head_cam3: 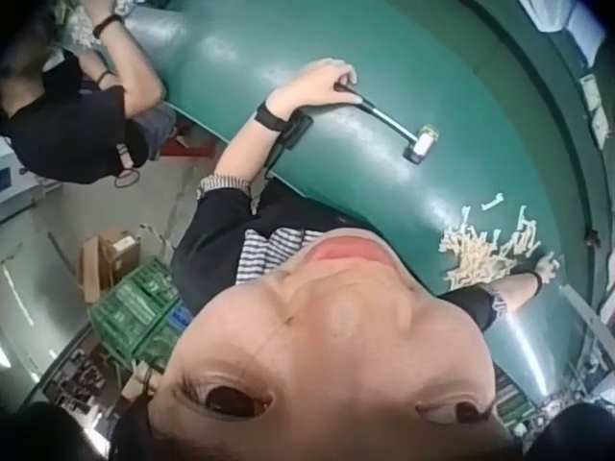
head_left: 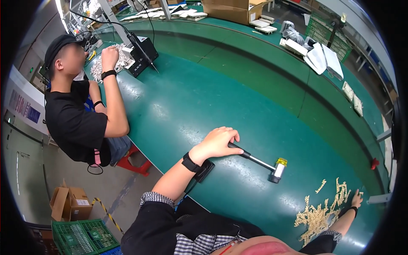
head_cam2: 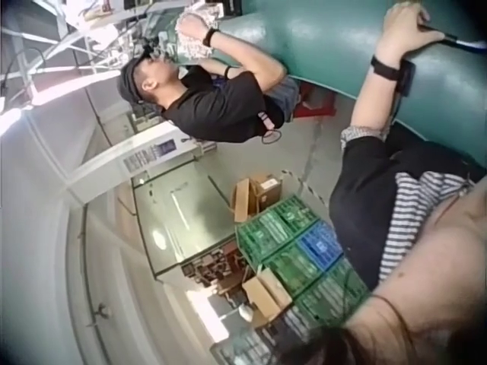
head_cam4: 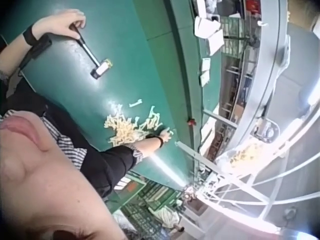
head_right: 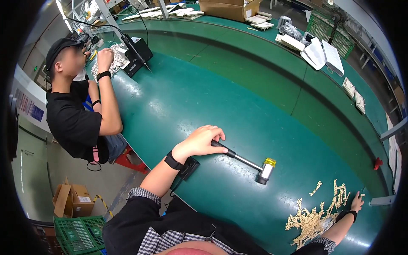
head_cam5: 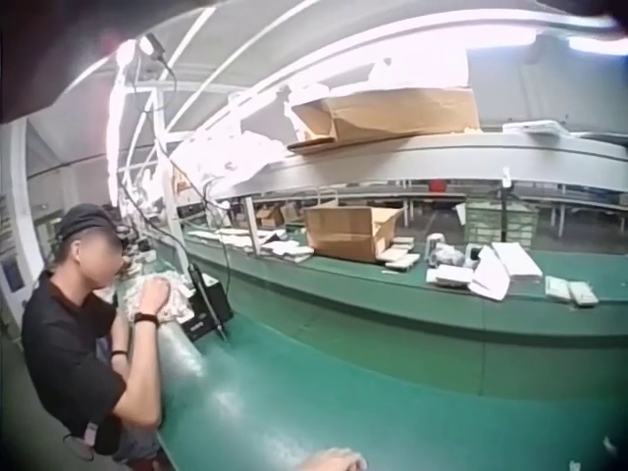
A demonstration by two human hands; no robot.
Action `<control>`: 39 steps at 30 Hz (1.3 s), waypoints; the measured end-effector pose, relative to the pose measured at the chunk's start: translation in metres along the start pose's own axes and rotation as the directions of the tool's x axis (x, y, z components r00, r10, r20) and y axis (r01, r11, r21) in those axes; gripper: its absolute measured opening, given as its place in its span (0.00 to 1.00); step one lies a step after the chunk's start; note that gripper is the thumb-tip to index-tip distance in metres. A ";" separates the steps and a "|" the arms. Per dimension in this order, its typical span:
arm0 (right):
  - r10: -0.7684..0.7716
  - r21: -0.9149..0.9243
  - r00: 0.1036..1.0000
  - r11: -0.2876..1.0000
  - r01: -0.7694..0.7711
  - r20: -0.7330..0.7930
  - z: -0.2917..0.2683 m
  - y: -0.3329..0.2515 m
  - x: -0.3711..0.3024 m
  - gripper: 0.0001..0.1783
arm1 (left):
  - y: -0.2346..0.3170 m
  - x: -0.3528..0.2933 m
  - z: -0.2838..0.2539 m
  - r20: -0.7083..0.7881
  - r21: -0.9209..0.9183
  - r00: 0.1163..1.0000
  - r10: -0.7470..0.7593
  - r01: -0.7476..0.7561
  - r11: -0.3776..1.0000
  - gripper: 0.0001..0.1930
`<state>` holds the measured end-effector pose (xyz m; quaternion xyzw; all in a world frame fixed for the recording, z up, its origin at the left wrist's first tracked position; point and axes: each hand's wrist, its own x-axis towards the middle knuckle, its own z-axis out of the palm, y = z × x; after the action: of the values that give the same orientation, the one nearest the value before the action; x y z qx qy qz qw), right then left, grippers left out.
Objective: The person picks up a hammer and a small gold-colored piece, strikes the piece with the hammer, and then sets the hammer down to pick up another piece.
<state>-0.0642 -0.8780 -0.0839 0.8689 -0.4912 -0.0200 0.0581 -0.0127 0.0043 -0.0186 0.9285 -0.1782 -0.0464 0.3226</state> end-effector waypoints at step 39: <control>-0.265 0.015 0.815 0.948 0.318 -0.516 0.021 0.020 -0.049 0.11 | 0.004 -0.005 -0.001 -0.016 0.006 1.000 0.007 -0.007 1.000 0.19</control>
<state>-0.1080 -0.8477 -0.1031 0.9099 -0.3199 0.2254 0.1379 -0.0182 0.0040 -0.0153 0.9291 -0.1790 -0.0374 0.3214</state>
